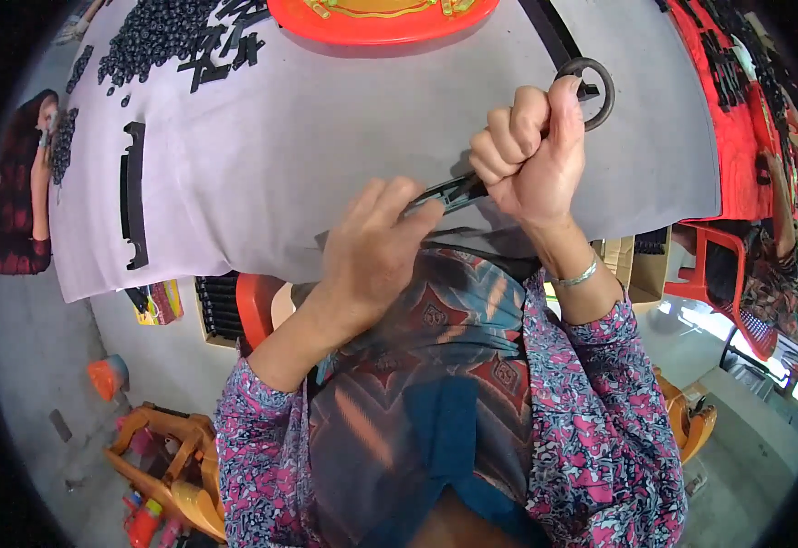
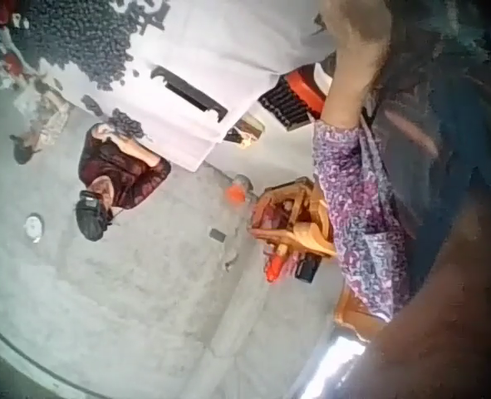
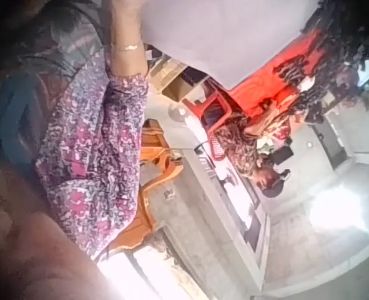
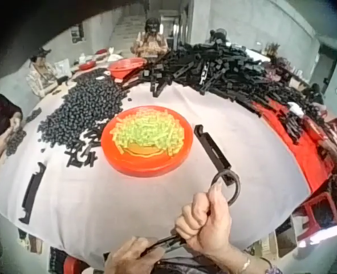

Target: The person assembles level components by inserting green vials and small parts into black plastic housings using a metal tool and by hand.

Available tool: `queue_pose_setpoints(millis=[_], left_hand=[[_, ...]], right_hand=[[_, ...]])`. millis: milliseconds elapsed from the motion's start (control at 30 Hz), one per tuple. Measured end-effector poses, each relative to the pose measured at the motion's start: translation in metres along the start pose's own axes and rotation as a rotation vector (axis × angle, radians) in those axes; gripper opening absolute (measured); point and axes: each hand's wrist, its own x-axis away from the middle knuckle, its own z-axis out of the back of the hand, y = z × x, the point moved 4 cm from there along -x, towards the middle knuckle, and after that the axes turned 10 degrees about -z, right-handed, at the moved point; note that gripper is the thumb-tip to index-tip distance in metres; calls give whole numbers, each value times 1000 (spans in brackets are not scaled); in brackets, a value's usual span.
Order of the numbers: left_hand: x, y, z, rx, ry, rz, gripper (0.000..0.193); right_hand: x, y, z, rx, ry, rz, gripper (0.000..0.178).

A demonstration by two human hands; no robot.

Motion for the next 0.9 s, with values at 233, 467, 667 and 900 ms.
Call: queue_pose_setpoints(millis=[233, 467, 667, 900], left_hand=[[0, 0, -1, -48, 3, -13, 23], [0, 1, 0, -33, 14, -1, 23], [-2, 1, 2, -19, -16, 16, 22], [-1, 0, 2, -28, -10, 10, 24]], right_hand=[[0, -8, 3, -37, -35, 32, 61], [0, -7, 4, -69, 8, -8, 64], [0, -2, 2, -24, -8, 8, 63], [1, -12, 6, -70, -5, 16, 63]])
